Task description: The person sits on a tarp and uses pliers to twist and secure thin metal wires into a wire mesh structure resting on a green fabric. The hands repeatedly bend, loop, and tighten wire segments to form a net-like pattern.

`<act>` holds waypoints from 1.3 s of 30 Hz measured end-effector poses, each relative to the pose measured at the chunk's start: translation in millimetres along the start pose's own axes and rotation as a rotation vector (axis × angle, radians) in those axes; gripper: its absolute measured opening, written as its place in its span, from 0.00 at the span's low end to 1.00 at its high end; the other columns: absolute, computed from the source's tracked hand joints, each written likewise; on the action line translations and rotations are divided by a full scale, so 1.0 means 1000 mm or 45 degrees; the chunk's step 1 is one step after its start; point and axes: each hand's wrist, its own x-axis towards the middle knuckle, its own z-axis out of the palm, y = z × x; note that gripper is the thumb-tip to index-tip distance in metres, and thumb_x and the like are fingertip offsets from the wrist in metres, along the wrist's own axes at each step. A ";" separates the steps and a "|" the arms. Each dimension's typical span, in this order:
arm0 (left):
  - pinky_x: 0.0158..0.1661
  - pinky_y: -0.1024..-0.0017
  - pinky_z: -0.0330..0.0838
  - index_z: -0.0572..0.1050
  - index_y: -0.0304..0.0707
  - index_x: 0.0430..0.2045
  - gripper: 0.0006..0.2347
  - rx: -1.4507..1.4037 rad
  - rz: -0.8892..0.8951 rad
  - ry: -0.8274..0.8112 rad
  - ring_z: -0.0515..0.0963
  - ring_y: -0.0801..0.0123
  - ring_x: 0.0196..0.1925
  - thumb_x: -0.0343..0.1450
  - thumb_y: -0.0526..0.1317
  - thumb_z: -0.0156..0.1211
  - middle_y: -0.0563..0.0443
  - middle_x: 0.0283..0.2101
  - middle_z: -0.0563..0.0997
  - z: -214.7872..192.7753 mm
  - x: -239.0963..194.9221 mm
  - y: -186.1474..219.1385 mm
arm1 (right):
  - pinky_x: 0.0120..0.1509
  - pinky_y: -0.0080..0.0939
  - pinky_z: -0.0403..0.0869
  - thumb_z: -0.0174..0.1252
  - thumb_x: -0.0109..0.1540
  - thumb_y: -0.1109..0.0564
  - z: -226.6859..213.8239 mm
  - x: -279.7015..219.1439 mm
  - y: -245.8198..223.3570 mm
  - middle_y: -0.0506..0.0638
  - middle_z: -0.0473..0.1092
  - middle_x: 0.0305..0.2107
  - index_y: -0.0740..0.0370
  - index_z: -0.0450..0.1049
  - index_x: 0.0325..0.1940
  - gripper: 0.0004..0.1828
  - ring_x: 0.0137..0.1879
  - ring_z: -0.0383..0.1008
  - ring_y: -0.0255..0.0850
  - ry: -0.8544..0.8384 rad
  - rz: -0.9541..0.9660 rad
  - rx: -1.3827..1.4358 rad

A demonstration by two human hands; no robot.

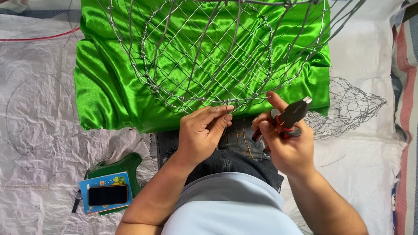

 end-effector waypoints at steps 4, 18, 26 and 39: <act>0.41 0.76 0.84 0.80 0.36 0.45 0.08 -0.038 0.010 0.014 0.86 0.70 0.34 0.73 0.31 0.65 0.49 0.36 0.86 0.004 -0.005 -0.005 | 0.28 0.31 0.66 0.54 0.68 0.58 -0.010 0.003 -0.006 0.61 0.73 0.32 0.68 0.62 0.71 0.27 0.25 0.65 0.38 0.035 0.076 0.082; 0.39 0.77 0.84 0.80 0.32 0.43 0.09 -0.081 -0.065 0.063 0.85 0.69 0.40 0.72 0.36 0.66 0.43 0.45 0.85 0.012 -0.015 -0.005 | 0.30 0.30 0.67 0.56 0.67 0.56 -0.035 -0.007 0.014 0.62 0.72 0.32 0.71 0.61 0.73 0.32 0.29 0.69 0.41 0.147 0.089 0.129; 0.40 0.77 0.86 0.80 0.33 0.41 0.07 -0.096 -0.135 0.132 0.87 0.69 0.35 0.71 0.32 0.67 0.44 0.40 0.86 0.013 -0.021 -0.007 | 0.27 0.30 0.67 0.56 0.67 0.59 -0.031 -0.014 0.016 0.59 0.74 0.33 0.68 0.64 0.71 0.28 0.24 0.65 0.37 -0.044 0.080 0.153; 0.30 0.73 0.81 0.84 0.31 0.36 0.06 -0.100 -0.152 0.106 0.86 0.65 0.31 0.68 0.28 0.70 0.43 0.29 0.85 0.008 -0.039 -0.026 | 0.25 0.29 0.69 0.60 0.64 0.66 -0.050 -0.019 0.046 0.61 0.75 0.26 0.78 0.70 0.63 0.23 0.22 0.70 0.36 0.053 -0.106 -0.025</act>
